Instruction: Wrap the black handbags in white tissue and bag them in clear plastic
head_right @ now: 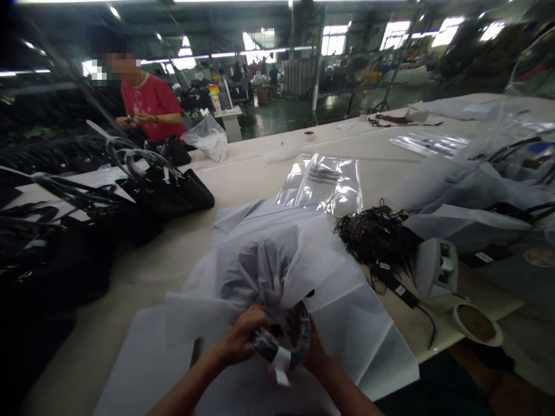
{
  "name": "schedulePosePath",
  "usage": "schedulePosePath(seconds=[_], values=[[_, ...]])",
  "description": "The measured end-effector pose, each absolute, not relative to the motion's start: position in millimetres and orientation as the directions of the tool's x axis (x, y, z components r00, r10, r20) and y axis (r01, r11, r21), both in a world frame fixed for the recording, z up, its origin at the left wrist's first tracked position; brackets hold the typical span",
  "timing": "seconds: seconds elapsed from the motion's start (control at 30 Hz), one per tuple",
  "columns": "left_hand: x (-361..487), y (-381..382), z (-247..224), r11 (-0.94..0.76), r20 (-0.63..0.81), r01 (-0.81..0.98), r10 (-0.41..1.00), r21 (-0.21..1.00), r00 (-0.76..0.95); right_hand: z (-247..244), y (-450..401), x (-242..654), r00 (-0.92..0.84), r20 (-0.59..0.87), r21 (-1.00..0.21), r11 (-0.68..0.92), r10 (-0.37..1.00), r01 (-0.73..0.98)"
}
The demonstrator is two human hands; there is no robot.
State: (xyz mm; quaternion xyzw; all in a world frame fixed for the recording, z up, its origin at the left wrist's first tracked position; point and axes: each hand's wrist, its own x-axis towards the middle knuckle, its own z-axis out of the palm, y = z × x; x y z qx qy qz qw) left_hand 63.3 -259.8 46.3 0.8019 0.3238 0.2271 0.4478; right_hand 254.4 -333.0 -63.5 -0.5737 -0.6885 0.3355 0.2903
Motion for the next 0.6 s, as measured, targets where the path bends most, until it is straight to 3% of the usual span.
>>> schedulePosePath(seconds=[0.13, 0.23, 0.43, 0.6], values=[[59.2, -226.4, 75.6, -0.210, -0.026, 0.320, 0.801, 0.924, 0.598, -49.1, -348.9, 222.6, -0.379, 0.019, -0.772, 0.254, 0.925, 0.582], [56.1, -203.8, 92.9, -0.136, -0.058, 0.323, 0.848, 0.937, 0.526, -33.1, -336.2, 193.4, -0.494, -0.045, -0.818, 0.251, 0.868, 0.517], [54.1, -188.3, 110.8, -0.129, -0.040, 0.326, 0.885, 0.936, 0.464, -19.9, -272.5, 157.4, -0.520, -0.241, -0.944, -0.075, 0.820, 0.320], [56.1, -199.8, 107.6, -0.121, -0.061, 0.343, 0.878, 0.931, 0.475, -20.2, -256.0, 155.5, -0.728, -0.273, -0.954, -0.275, 0.629, 0.121]])
